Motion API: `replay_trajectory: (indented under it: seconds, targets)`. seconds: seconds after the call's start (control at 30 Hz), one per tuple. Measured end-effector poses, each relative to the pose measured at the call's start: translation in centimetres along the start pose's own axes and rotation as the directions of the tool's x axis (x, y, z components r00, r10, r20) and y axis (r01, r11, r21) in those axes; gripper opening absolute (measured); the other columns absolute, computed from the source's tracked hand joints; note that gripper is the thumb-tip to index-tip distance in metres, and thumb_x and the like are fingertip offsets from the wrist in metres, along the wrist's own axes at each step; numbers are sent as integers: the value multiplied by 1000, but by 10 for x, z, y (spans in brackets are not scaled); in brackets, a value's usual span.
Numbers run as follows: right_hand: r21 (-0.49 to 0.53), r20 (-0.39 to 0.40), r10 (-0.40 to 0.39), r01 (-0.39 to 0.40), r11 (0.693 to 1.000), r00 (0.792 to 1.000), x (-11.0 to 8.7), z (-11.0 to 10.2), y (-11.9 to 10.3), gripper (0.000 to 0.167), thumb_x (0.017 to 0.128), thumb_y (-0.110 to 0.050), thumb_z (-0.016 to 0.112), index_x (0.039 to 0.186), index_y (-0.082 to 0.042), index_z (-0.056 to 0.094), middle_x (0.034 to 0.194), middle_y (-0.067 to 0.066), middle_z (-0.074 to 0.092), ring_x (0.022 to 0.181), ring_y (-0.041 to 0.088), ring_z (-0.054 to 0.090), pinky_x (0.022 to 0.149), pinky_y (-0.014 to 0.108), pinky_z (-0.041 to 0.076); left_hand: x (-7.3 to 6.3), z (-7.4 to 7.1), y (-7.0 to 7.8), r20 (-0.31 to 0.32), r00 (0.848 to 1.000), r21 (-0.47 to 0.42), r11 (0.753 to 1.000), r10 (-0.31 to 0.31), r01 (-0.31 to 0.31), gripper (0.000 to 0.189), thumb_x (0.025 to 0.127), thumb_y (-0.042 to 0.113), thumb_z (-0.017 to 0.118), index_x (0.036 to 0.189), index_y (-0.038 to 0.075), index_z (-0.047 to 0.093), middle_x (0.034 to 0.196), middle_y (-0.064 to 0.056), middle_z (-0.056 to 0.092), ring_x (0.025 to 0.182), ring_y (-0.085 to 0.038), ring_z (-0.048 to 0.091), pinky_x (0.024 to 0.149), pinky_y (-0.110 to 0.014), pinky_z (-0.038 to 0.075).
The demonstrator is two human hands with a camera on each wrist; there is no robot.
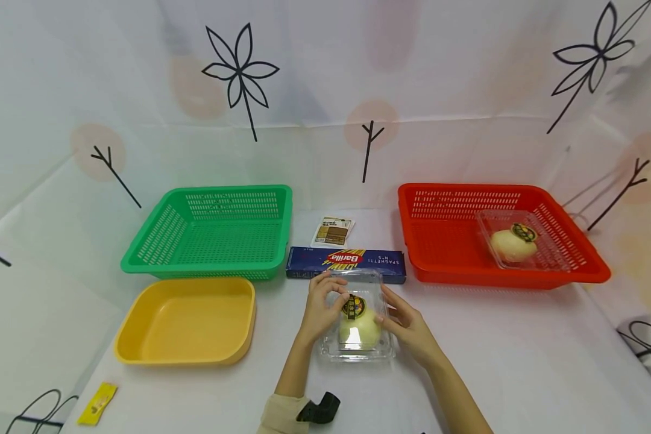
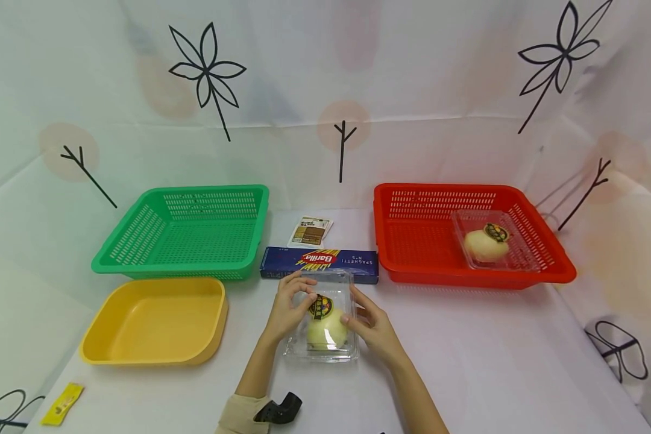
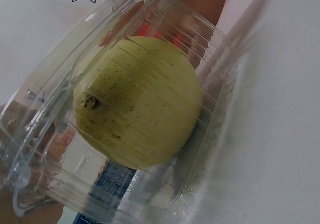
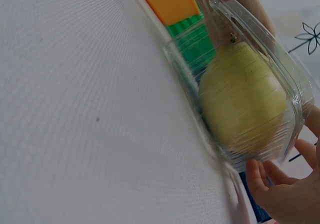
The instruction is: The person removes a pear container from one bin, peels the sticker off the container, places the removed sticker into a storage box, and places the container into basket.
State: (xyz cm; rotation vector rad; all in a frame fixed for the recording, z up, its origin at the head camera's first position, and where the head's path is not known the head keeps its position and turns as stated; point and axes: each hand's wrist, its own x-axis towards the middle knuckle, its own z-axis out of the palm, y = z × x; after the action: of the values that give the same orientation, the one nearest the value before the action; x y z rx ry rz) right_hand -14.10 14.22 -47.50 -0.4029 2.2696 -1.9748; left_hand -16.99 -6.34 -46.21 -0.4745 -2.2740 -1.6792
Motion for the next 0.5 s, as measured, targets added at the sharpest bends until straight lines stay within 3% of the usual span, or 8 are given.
replay_trajectory:
  seconds: [0.5]
  targets:
    - [-36,9,-26,26,999,1000,0,-1,2,63,90,-11,61,146,-7,33,144,25,36,119,46,47,95,49,45,-1,-1,0,9,995,-85,991,-101,102,7,81,-2,65,76,-1,61,108,-16,65,129,-32,35,109,-53,20]
